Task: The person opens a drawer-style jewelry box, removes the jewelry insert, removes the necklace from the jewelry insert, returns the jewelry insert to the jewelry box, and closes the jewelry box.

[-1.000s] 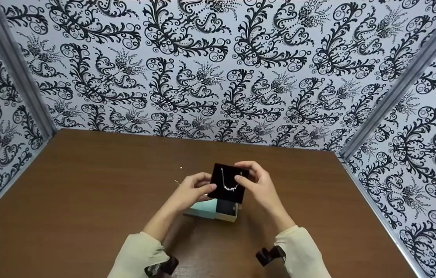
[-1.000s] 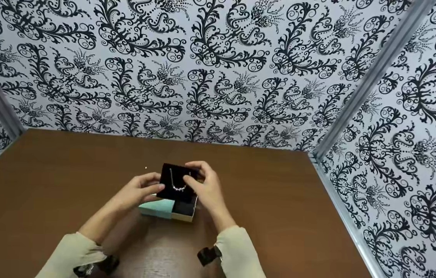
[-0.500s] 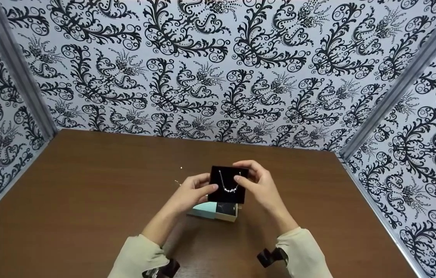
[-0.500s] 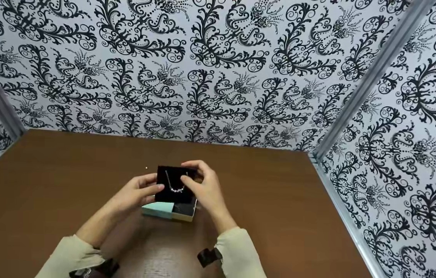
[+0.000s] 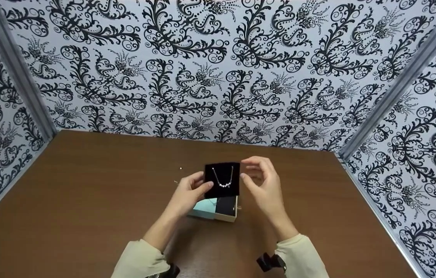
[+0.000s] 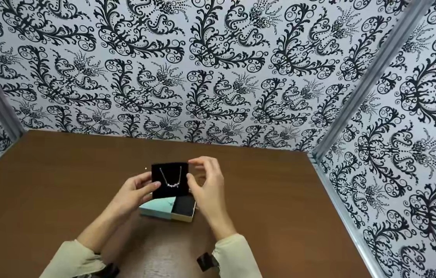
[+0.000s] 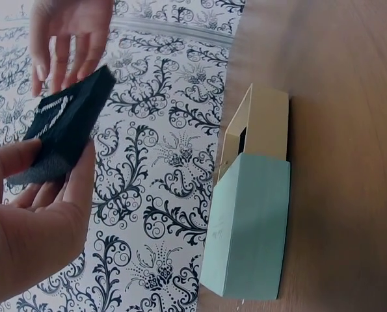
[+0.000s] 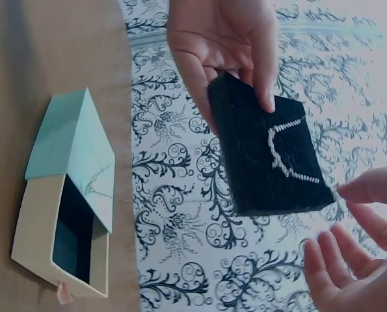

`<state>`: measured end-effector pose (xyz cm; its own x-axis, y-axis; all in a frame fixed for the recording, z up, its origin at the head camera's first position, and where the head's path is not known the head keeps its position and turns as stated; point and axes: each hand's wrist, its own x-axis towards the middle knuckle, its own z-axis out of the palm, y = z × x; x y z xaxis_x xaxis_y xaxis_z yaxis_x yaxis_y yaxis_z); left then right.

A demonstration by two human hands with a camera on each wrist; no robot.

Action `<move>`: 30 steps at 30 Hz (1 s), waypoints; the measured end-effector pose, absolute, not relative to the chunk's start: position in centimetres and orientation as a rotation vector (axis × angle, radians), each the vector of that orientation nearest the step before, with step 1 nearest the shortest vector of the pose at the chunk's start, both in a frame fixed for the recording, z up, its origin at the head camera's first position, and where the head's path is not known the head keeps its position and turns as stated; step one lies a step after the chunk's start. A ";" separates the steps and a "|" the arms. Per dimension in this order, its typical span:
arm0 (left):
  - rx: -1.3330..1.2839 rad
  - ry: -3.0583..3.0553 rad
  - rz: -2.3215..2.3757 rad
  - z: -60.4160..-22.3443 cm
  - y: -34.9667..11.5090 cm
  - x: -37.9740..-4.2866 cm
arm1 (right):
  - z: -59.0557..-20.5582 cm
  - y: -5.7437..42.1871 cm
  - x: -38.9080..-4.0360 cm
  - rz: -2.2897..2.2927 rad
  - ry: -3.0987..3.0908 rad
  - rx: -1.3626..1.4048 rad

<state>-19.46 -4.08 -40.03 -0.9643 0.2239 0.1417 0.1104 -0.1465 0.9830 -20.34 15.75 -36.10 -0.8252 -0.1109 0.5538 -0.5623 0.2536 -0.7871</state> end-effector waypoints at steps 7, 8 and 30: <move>0.475 2.140 2.365 -39.9 -2.9 -18.7 | -36.2 13.7 -19.5 1.331 -2.211 0.716; 0.485 2.176 2.362 -39.9 -2.8 -18.5 | -36.3 13.4 -19.5 1.308 -2.237 0.714; 0.494 2.660 2.066 -40.3 -1.8 -17.1 | -35.6 13.4 -20.0 1.980 -2.262 0.587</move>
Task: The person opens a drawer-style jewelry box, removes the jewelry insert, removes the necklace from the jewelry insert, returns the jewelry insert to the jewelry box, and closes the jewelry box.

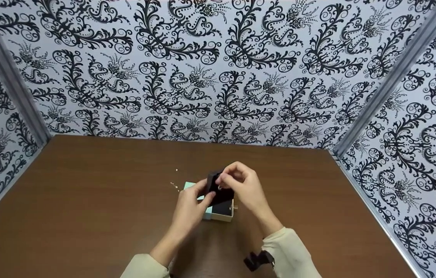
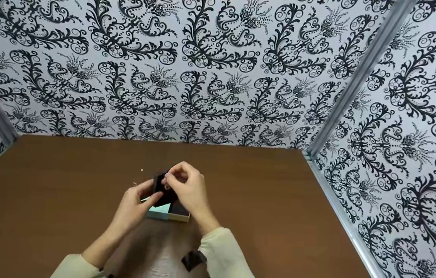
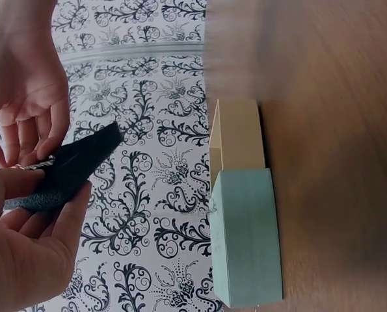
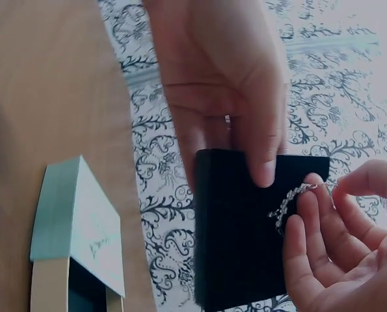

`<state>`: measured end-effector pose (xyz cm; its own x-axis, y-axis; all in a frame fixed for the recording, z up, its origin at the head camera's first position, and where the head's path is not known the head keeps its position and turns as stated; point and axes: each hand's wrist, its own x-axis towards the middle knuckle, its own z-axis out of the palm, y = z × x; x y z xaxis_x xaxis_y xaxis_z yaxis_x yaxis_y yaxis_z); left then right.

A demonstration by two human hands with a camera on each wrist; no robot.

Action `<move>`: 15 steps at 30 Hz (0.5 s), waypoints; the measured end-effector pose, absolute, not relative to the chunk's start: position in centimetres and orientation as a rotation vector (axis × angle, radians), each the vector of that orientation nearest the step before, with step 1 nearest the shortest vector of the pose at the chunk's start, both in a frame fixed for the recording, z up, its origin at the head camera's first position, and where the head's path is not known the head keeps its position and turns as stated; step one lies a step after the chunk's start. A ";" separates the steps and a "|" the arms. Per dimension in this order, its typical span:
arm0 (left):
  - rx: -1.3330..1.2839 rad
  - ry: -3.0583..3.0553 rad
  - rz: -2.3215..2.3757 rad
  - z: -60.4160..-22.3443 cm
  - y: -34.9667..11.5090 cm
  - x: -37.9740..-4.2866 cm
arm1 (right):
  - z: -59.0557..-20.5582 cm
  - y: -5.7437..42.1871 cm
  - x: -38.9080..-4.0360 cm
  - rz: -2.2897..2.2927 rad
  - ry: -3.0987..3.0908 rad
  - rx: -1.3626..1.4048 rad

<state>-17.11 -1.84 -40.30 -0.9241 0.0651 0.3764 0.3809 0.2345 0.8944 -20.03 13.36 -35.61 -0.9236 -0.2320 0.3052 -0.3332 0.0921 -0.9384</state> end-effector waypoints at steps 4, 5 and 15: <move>-0.429 -2.259 -1.775 -40.5 -1.9 -17.0 | -35.2 13.5 -20.2 2.185 -2.221 0.538; -0.429 -2.268 -1.777 -40.6 -1.9 -17.0 | -35.1 13.6 -20.3 2.247 -2.206 0.500; -0.460 -2.294 -1.827 -41.3 -2.9 -16.3 | -34.2 14.5 -20.3 2.674 -1.882 0.294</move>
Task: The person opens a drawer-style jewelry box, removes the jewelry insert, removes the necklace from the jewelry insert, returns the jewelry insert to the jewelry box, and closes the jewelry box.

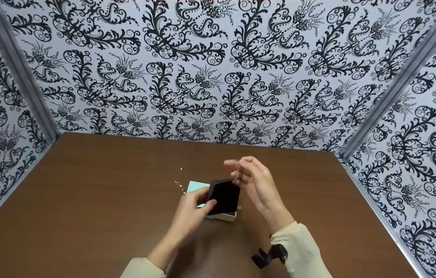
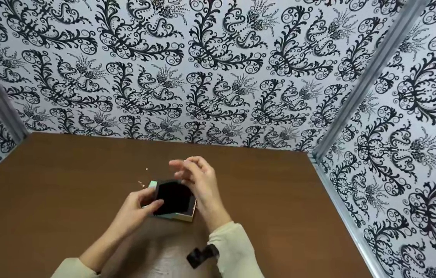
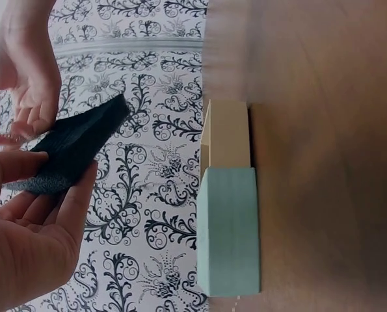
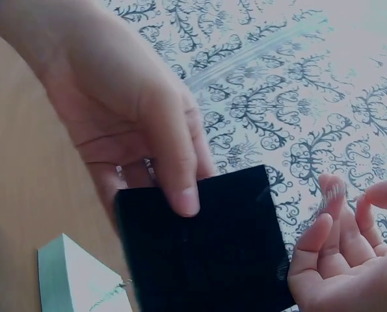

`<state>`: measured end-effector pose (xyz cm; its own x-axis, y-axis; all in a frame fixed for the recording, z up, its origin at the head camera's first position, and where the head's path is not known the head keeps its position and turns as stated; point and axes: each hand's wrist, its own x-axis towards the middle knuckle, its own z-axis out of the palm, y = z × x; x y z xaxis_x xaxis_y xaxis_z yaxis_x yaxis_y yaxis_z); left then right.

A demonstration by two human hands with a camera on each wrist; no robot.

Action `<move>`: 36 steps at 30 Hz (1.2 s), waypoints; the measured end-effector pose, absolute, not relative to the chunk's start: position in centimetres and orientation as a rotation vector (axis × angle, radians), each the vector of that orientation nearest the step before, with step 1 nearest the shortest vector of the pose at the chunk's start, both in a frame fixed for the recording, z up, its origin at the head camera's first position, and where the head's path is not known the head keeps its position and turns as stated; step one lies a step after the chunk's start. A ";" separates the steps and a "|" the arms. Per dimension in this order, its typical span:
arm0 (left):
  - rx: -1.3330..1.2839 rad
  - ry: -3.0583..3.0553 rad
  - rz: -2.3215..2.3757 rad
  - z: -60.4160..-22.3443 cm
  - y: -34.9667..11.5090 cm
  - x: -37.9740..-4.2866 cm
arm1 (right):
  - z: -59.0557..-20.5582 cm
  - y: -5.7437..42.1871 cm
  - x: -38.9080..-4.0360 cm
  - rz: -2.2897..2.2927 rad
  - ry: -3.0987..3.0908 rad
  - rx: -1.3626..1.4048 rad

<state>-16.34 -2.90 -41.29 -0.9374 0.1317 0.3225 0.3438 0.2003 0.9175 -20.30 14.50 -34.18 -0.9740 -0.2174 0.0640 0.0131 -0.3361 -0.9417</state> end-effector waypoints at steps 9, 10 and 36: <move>-0.467 -2.252 -1.935 -42.1 -3.2 -15.8 | -34.8 15.7 -19.7 -2.454 1.771 -0.241; -0.464 -2.248 -1.941 -42.1 -3.3 -15.8 | -34.8 15.8 -19.6 -2.453 1.780 -0.237; -0.432 -2.216 -1.924 -42.1 -4.4 -16.4 | -37.2 16.9 -19.4 -2.097 2.405 -0.454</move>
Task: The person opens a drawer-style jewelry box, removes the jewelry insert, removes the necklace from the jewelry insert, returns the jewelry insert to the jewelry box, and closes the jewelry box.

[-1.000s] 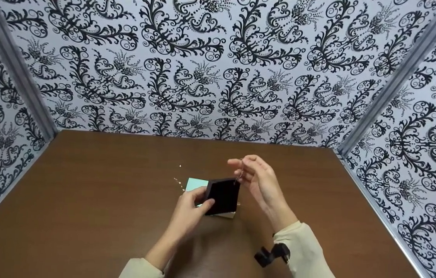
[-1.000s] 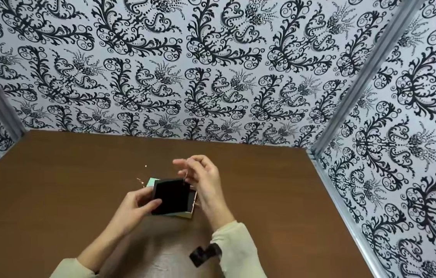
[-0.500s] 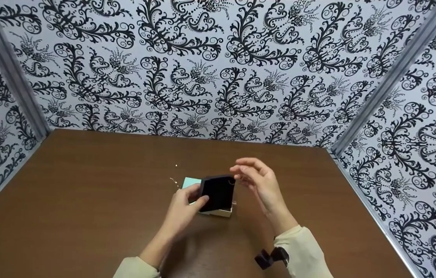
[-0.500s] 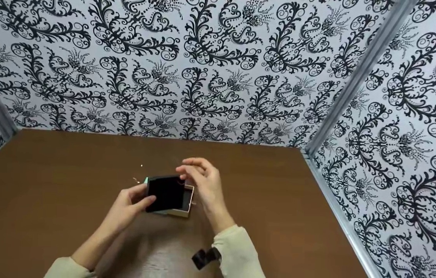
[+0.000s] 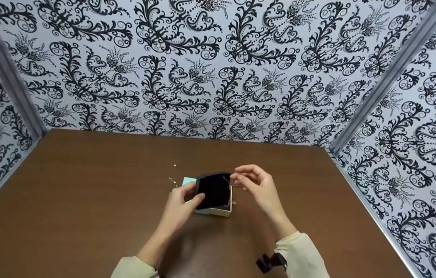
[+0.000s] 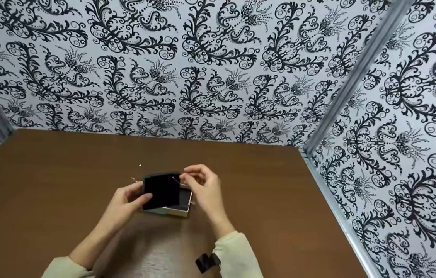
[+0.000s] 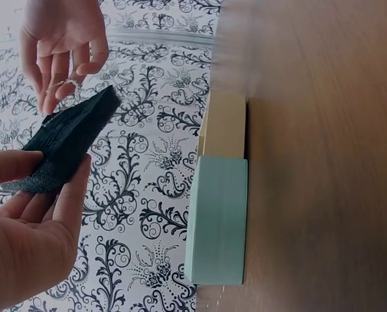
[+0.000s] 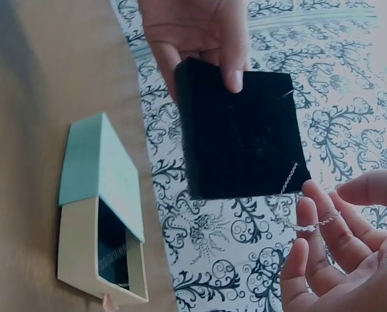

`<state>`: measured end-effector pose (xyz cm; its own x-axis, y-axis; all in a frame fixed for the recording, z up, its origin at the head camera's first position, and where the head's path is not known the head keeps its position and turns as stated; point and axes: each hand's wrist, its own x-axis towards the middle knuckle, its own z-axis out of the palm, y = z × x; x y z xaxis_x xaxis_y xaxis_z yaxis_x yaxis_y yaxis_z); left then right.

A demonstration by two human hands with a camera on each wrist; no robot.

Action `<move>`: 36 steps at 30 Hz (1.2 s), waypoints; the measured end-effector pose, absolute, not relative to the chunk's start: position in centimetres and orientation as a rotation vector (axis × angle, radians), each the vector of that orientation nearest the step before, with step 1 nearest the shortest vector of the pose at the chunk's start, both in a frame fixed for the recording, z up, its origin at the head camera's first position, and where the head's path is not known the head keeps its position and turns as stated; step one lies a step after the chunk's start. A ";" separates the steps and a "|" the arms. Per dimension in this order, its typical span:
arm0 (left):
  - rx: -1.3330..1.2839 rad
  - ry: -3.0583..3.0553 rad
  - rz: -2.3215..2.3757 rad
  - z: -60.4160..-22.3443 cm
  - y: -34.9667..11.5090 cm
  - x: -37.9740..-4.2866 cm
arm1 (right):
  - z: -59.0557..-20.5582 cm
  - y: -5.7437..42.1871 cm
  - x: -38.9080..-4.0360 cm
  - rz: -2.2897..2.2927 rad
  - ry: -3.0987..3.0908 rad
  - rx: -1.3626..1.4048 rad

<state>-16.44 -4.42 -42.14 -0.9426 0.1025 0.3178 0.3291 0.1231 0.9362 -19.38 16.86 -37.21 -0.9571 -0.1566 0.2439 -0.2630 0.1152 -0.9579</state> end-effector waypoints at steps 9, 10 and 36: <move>-0.420 -2.175 -1.951 -42.3 -4.1 -16.5 | -38.4 16.6 -19.5 1.899 -2.344 0.481; -0.423 -2.171 -1.954 -42.3 -4.1 -16.5 | -38.5 16.5 -19.5 1.870 -2.353 0.485; -0.349 -2.177 -1.925 -42.7 -4.8 -16.6 | -37.9 15.8 -19.7 1.377 -2.640 0.541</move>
